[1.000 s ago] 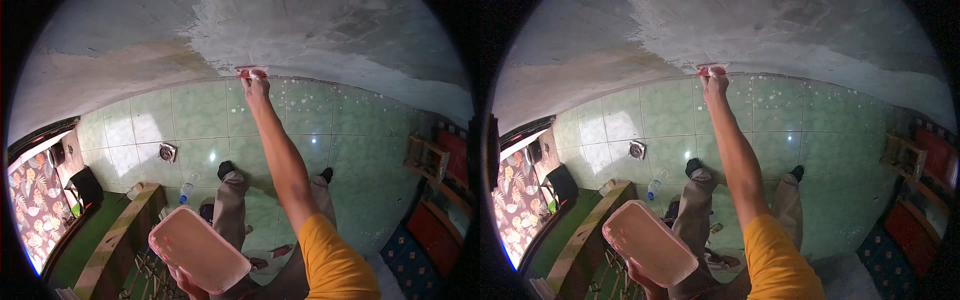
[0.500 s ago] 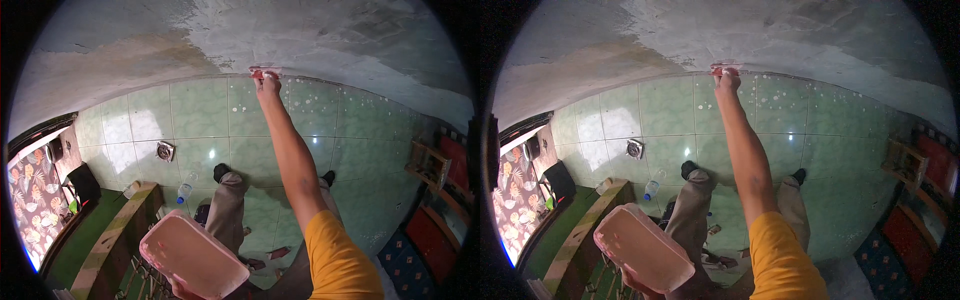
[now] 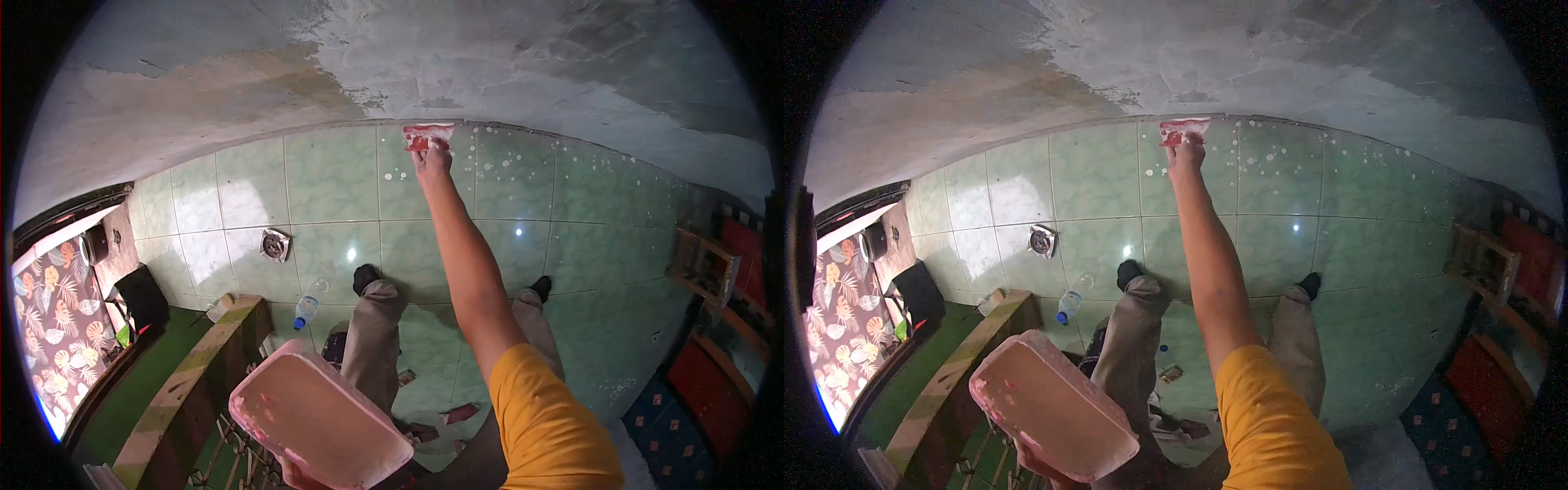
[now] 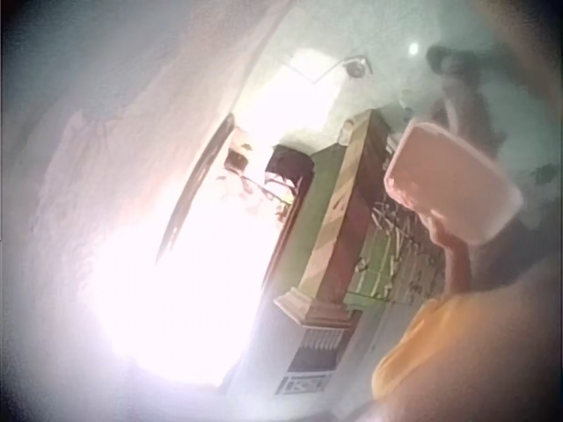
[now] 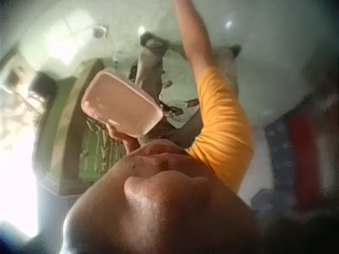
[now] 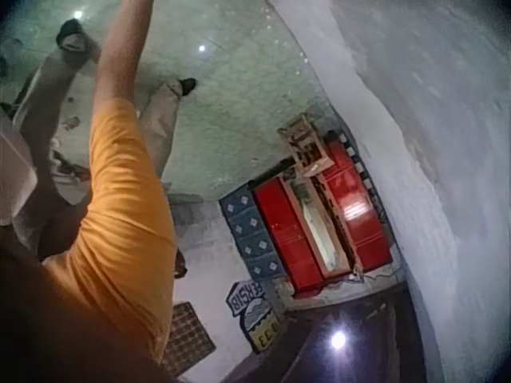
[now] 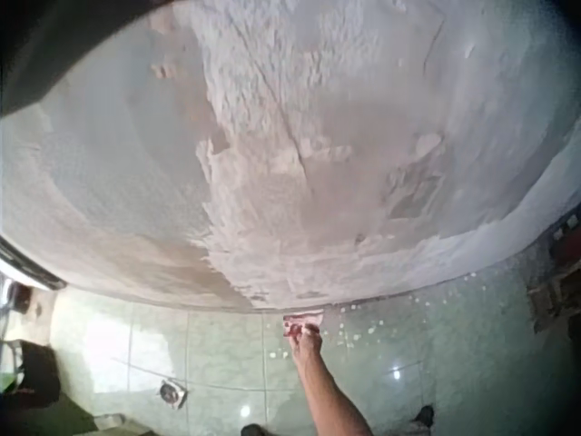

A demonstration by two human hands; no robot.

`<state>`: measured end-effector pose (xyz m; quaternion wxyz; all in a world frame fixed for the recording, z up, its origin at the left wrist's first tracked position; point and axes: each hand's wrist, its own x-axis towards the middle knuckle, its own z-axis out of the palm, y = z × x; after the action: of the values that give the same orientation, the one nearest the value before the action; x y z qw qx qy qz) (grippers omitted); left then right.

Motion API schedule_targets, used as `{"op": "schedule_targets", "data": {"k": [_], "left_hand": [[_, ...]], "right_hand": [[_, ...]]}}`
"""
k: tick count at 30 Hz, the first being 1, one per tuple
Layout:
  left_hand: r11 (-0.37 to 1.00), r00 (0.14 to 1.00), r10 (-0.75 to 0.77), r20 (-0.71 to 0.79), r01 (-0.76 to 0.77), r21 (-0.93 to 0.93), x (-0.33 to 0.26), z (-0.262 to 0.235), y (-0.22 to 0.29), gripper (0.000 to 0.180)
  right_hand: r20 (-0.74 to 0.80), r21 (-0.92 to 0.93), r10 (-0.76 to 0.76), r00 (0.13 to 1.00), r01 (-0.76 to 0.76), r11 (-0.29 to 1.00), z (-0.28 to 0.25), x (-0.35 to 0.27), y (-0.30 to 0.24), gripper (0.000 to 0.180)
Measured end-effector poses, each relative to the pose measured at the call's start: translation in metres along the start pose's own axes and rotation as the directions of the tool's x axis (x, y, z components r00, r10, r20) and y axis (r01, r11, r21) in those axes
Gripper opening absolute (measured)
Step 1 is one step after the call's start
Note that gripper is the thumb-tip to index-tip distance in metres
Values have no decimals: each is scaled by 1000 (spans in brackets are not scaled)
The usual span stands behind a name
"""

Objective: The person applies wall filler to a wall using a putty knife, repeatedly scooping the filler from a plastic container and spreading it over the surface.

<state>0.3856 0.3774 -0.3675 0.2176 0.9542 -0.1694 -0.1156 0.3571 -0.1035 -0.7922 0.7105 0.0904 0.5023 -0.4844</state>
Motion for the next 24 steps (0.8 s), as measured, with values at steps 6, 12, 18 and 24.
{"op": "schedule_targets", "data": {"k": [6, 12, 18, 24], "left_hand": [[983, 993, -105, -60, 95, -158, 4, 18, -47, 25], [676, 919, -393, -38, 260, -690, 22, -9, 8, 29], [811, 970, -242, 6, 206, -547, 13, -7, -11, 41], [657, 936, -350, 35, 272, -703, 13, 24, 6, 47]], "right_hand": [[130, 59, -93, 987, 86, 995, 40, 38, -25, 26], [336, -4, -75, 939, 81, 997, 58, -99, 1, 22], [10, -38, -68, 998, 69, 997, 3, -15, -18, 28], [2, 44, -130, 991, 130, 991, 27, 36, -45, 27]]}}
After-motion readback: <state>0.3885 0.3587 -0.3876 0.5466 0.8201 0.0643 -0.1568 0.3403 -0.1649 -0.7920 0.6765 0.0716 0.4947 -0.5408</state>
